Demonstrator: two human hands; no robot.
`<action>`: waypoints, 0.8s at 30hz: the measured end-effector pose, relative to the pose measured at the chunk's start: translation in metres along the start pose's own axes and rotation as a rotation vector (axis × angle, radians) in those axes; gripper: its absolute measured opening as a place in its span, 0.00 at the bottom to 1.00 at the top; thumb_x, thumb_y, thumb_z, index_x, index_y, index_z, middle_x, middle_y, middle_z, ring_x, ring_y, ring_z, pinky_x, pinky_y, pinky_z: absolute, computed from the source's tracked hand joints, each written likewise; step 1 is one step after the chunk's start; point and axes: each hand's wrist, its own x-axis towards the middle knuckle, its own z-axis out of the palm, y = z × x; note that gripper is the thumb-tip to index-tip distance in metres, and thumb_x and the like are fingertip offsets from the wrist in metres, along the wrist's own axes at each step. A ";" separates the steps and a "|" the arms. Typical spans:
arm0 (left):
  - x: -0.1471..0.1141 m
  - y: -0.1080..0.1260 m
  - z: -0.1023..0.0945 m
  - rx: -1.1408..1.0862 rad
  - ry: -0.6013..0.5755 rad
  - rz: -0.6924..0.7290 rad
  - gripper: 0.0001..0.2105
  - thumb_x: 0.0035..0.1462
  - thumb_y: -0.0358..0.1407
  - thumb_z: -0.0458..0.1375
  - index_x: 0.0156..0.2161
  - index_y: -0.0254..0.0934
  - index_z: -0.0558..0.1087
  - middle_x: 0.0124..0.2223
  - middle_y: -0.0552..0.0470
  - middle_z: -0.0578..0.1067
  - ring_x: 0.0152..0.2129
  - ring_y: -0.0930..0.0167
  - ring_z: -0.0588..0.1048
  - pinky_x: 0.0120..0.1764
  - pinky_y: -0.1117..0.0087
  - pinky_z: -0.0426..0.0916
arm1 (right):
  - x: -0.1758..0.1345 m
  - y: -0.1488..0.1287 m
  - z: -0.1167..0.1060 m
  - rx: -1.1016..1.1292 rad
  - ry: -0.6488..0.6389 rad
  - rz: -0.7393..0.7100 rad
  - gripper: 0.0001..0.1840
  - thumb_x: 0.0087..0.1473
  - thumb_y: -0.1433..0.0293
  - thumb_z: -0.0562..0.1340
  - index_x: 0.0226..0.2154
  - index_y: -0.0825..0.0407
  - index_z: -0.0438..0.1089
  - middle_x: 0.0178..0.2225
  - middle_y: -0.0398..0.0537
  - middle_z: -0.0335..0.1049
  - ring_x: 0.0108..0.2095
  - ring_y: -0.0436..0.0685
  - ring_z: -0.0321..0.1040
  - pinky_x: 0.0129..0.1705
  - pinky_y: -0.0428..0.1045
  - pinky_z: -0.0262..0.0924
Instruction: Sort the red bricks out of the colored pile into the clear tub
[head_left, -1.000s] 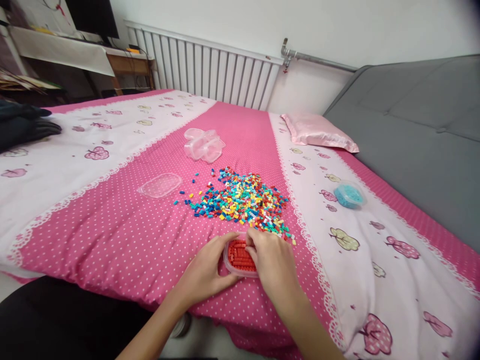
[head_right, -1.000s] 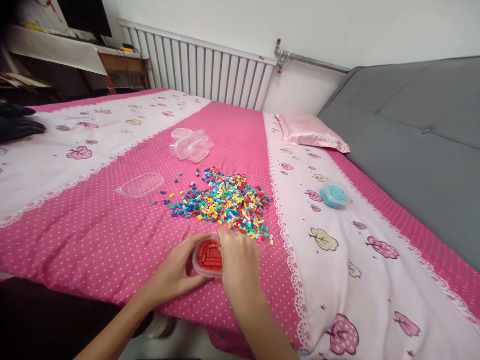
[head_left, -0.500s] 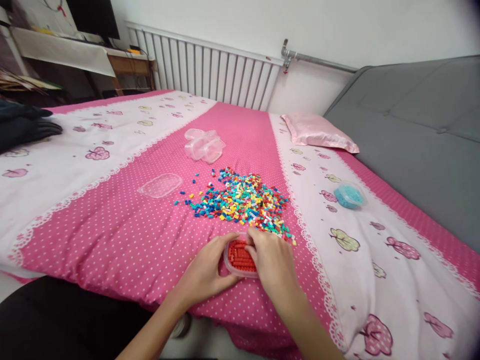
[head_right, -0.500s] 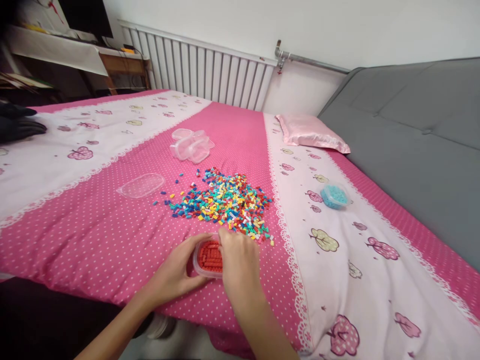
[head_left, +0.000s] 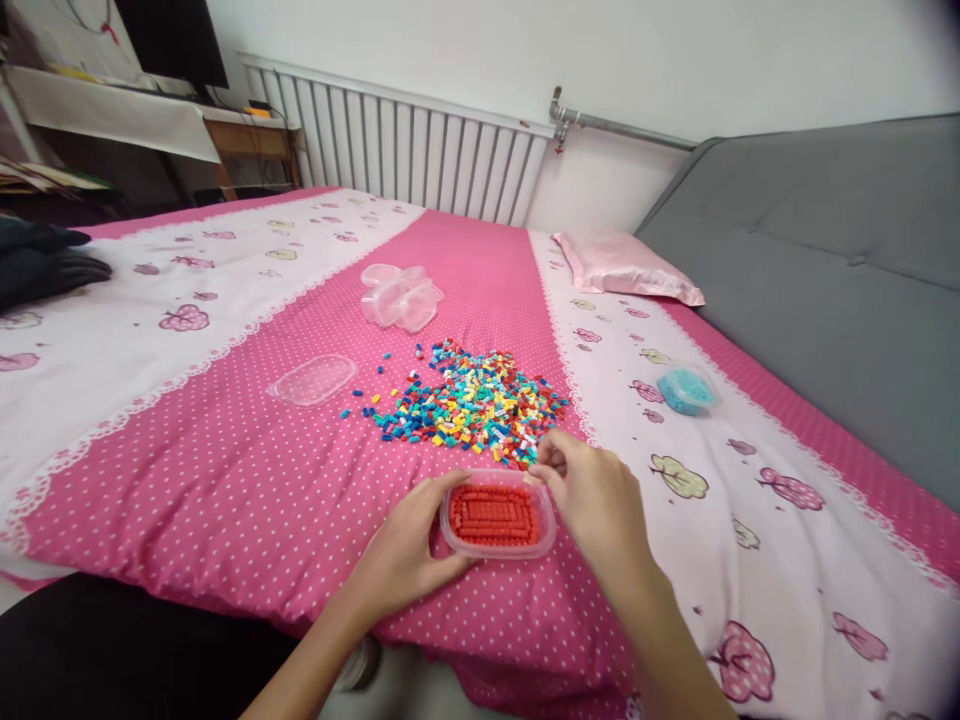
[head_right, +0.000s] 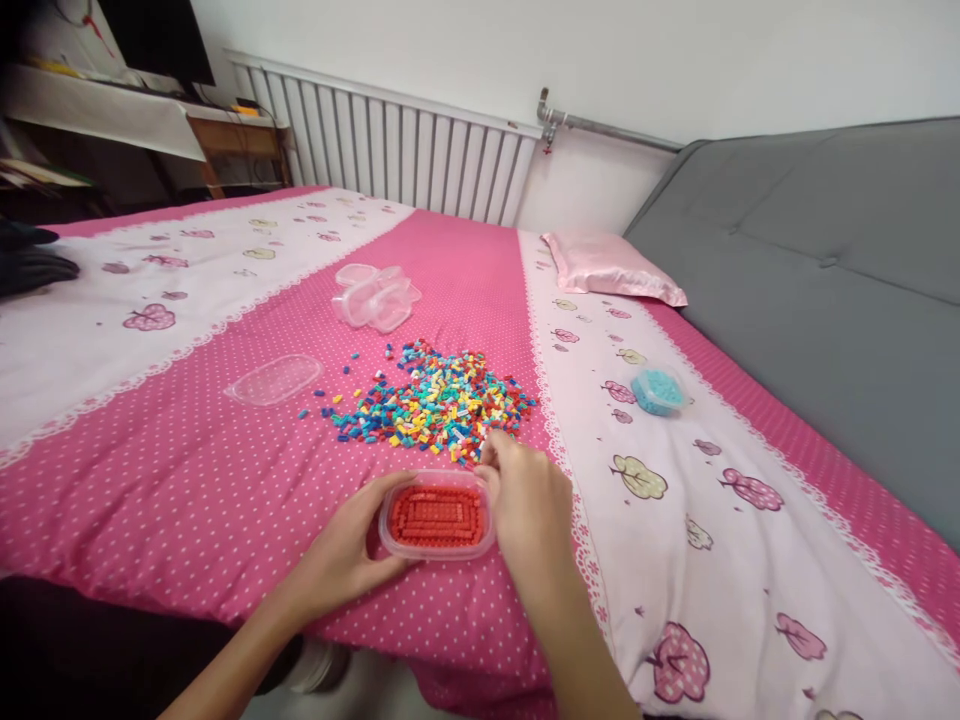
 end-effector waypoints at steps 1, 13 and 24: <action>0.000 -0.001 0.000 0.005 0.001 -0.002 0.33 0.55 0.38 0.63 0.63 0.46 0.55 0.60 0.45 0.69 0.56 0.59 0.70 0.57 0.55 0.67 | 0.004 0.010 -0.002 0.046 0.016 0.020 0.05 0.54 0.72 0.66 0.30 0.46 0.70 0.28 0.39 0.76 0.31 0.54 0.73 0.30 0.47 0.49; 0.001 -0.020 0.002 0.101 0.062 0.025 0.31 0.56 0.35 0.61 0.64 0.45 0.57 0.61 0.44 0.70 0.56 0.58 0.72 0.57 0.55 0.70 | 0.025 0.100 0.041 0.233 -0.093 0.158 0.08 0.54 0.67 0.63 0.39 0.48 0.73 0.35 0.45 0.75 0.37 0.56 0.72 0.37 0.47 0.58; 0.003 -0.021 0.001 0.170 0.068 0.054 0.30 0.58 0.37 0.60 0.64 0.46 0.55 0.60 0.44 0.71 0.55 0.59 0.73 0.55 0.56 0.72 | 0.023 0.082 0.048 0.273 -0.141 0.094 0.25 0.48 0.69 0.70 0.50 0.51 0.70 0.43 0.51 0.73 0.42 0.59 0.70 0.41 0.49 0.59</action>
